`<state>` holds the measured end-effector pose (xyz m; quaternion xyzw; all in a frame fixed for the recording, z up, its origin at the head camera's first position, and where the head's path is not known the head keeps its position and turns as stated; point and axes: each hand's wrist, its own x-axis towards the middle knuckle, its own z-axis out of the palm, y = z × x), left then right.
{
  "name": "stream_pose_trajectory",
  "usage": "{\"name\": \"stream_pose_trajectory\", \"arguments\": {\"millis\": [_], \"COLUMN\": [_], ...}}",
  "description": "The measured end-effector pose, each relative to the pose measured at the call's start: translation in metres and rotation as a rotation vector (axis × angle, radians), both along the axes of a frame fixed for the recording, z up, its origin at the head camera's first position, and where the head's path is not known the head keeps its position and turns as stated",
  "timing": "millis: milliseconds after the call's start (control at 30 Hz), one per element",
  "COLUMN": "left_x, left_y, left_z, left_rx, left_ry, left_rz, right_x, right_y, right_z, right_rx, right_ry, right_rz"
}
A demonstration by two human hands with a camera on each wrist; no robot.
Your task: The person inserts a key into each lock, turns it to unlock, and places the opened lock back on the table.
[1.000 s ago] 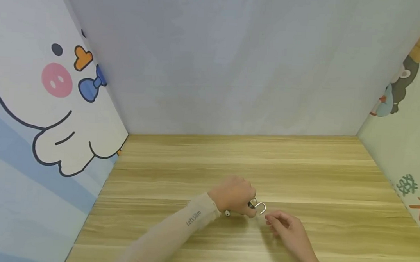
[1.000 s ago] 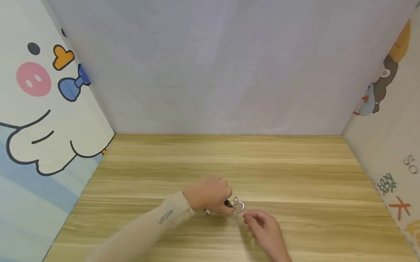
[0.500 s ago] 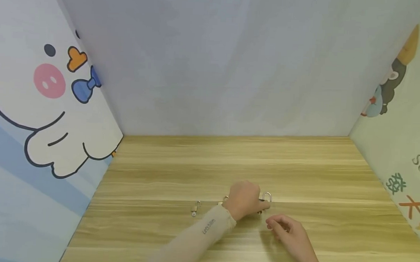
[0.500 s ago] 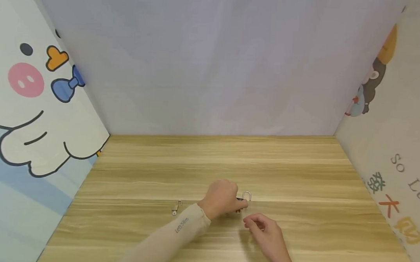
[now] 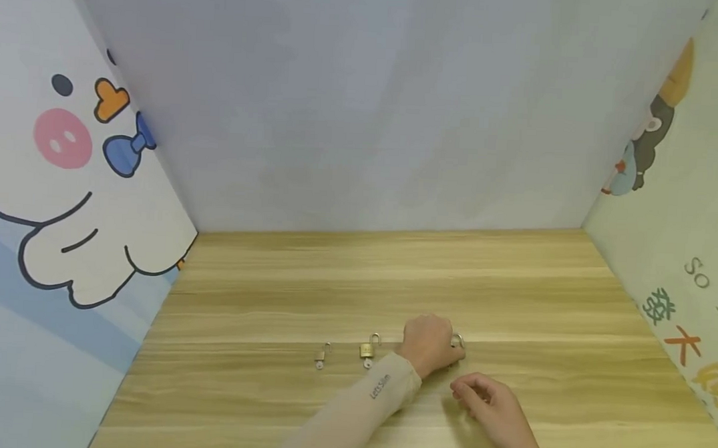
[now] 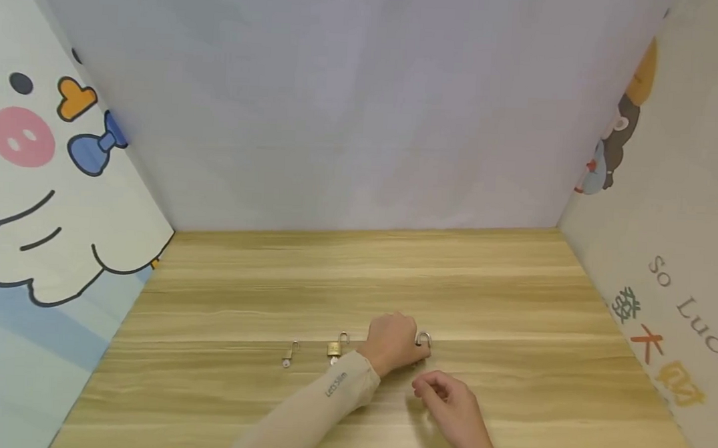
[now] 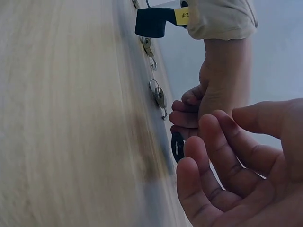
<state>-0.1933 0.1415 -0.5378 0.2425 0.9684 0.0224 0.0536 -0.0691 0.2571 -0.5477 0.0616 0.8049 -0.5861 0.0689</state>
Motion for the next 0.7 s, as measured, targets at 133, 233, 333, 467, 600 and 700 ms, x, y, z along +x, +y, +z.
{"name": "stream_pose_trajectory", "arguments": {"millis": [133,233,333,467,600,700], "left_x": [-0.003,-0.005,-0.004,-0.002,0.001,0.003], "left_y": [-0.005,-0.009,-0.013,-0.021,-0.027,-0.037], "left_z": [-0.003,-0.006,-0.008,-0.008,-0.003,0.005], "left_rx": [0.004,0.000,-0.006,-0.008,0.016,0.052], "left_ry": [0.023,0.042,0.058,0.085,0.112,0.099], "left_rz": [0.021,0.033,0.036,0.037,0.022,0.020], "right_x": [-0.003,-0.005,-0.006,-0.007,-0.008,-0.011], "right_y": [-0.002,-0.004,-0.007,-0.010,-0.006,0.001], "right_z": [0.000,0.000,-0.001,-0.003,-0.002,0.001], "right_rx": [-0.013,-0.031,-0.035,-0.018,0.021,0.093], "right_ry": [0.005,0.009,0.011,0.004,0.000,0.036], "right_rz": [0.034,0.056,0.080,0.108,0.098,0.088]}}
